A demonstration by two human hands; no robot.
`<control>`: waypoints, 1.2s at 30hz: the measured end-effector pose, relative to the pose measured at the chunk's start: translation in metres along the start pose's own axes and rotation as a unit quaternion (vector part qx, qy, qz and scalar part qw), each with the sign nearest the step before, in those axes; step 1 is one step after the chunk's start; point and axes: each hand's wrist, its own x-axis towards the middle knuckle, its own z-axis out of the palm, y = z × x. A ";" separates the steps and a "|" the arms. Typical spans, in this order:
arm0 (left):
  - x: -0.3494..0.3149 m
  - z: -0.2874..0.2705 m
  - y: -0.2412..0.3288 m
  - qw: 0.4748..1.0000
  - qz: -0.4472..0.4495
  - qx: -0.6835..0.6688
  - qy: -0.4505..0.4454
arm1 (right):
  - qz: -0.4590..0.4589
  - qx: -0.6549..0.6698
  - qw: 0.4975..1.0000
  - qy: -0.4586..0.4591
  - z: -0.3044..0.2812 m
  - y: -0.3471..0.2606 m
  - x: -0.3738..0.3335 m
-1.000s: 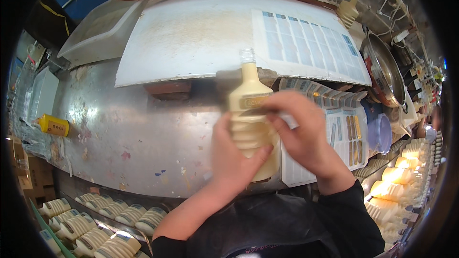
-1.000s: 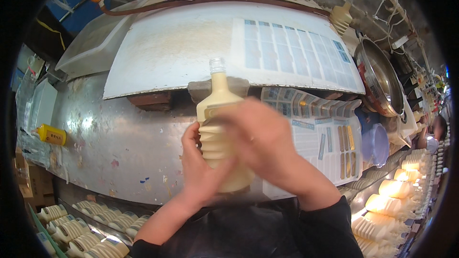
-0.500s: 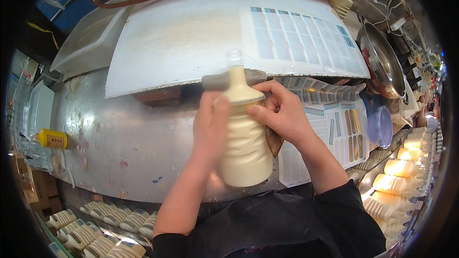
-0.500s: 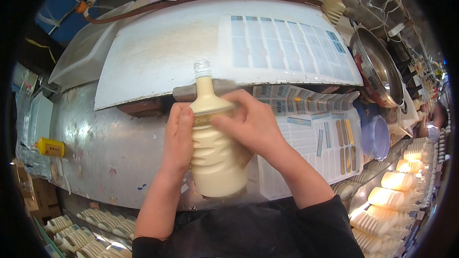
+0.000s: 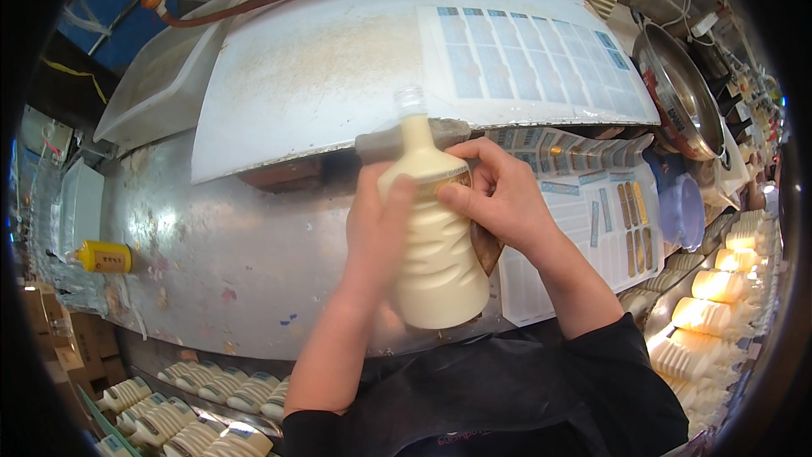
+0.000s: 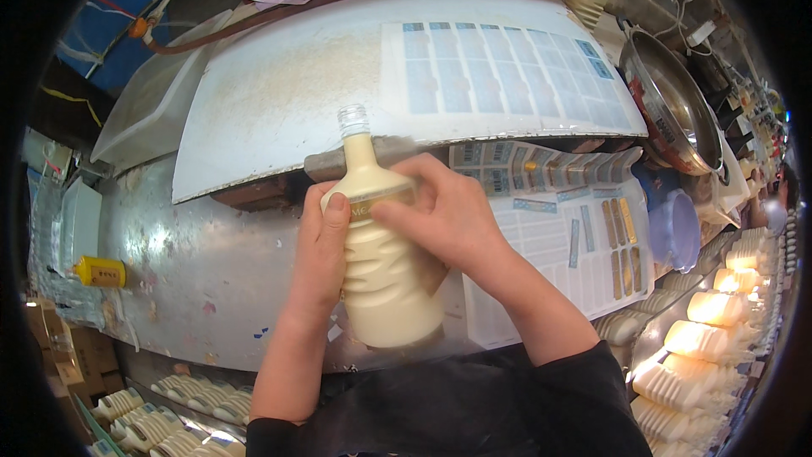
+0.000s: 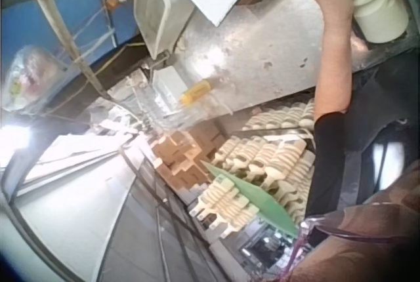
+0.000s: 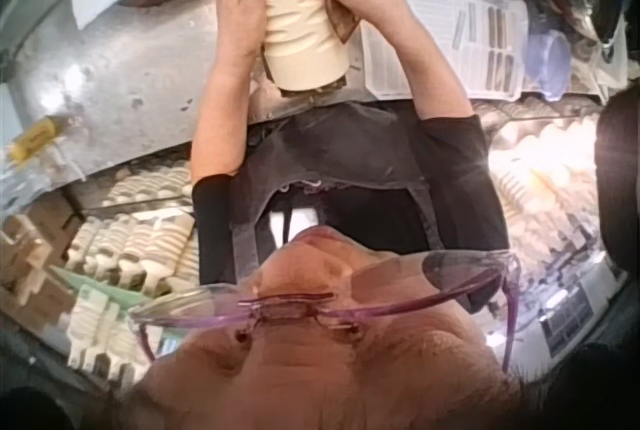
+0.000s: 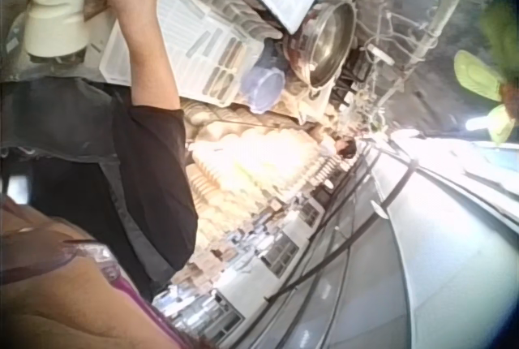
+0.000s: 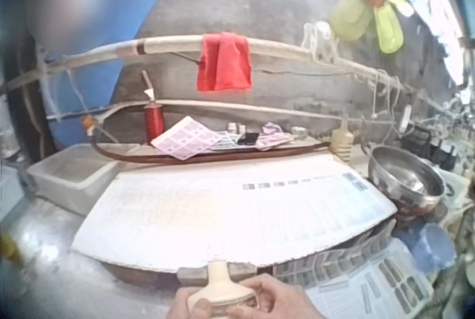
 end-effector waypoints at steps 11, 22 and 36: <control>0.004 -0.004 -0.012 0.996 0.070 -0.046 0.000 | -0.009 0.007 1.000 0.015 0.003 -0.001 -0.003; 0.002 0.001 -0.018 0.995 0.056 -0.069 0.039 | 0.019 0.269 0.963 0.025 -0.028 -0.007 0.010; -0.008 0.008 -0.010 0.984 -0.039 -0.172 0.029 | -0.216 -0.082 0.953 0.198 0.023 -0.004 0.005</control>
